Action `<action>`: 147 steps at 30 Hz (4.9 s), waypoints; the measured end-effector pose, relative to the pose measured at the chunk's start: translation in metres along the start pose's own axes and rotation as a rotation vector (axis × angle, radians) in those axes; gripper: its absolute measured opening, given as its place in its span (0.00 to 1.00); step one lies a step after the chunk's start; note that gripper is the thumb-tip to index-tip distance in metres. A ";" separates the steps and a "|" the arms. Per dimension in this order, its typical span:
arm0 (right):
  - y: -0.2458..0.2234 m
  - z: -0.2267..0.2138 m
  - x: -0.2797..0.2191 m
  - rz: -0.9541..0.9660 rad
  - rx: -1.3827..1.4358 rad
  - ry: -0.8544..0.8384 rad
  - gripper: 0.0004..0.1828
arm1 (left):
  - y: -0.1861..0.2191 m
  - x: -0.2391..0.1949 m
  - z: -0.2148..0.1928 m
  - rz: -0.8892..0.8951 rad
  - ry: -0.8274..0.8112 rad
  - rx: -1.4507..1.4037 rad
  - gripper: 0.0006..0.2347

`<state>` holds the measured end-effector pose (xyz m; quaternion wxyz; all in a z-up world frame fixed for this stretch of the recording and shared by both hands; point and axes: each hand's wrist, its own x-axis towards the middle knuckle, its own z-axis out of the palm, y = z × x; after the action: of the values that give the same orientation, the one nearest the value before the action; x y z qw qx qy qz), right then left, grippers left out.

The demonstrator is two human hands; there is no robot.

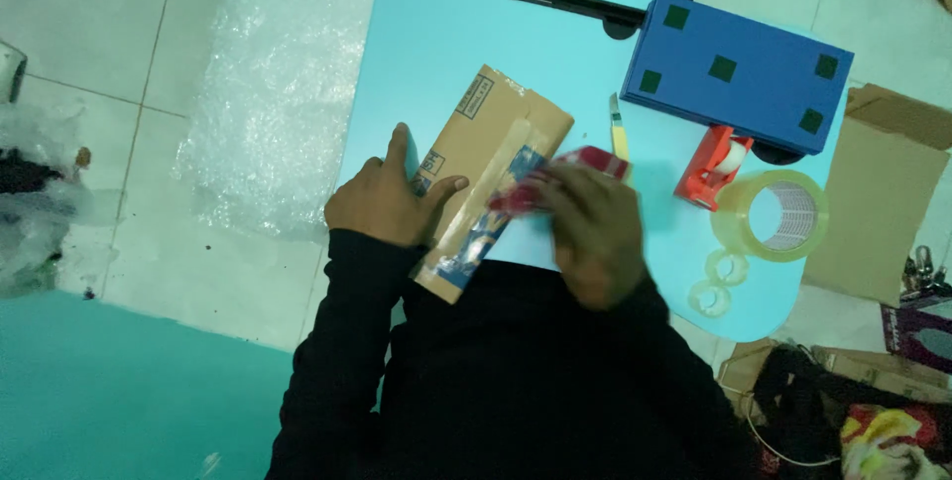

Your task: The person is manually wrapping a piece of cardboard with tape and marking it.

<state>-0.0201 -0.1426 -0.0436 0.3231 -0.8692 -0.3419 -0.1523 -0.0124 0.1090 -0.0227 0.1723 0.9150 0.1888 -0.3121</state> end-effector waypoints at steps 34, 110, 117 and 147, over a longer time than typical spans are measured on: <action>0.028 0.058 0.021 0.079 -0.463 -0.195 0.09 | -0.009 0.012 0.017 0.067 0.104 -0.157 0.48; 0.005 0.045 -0.005 0.030 -0.144 -0.268 0.18 | -0.010 0.050 0.071 0.537 0.563 -0.068 0.27; 0.032 0.064 0.037 0.171 -0.263 -0.417 0.11 | -0.008 0.047 0.068 0.527 0.519 -0.084 0.27; 0.057 0.101 0.095 0.266 -0.159 -0.207 0.10 | -0.007 0.049 0.072 0.512 0.493 -0.073 0.26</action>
<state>0.0927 -0.0599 -0.0988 0.2339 -0.9406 -0.2421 -0.0443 -0.0163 0.0955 -0.1087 0.2269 0.9737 0.0004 -0.0216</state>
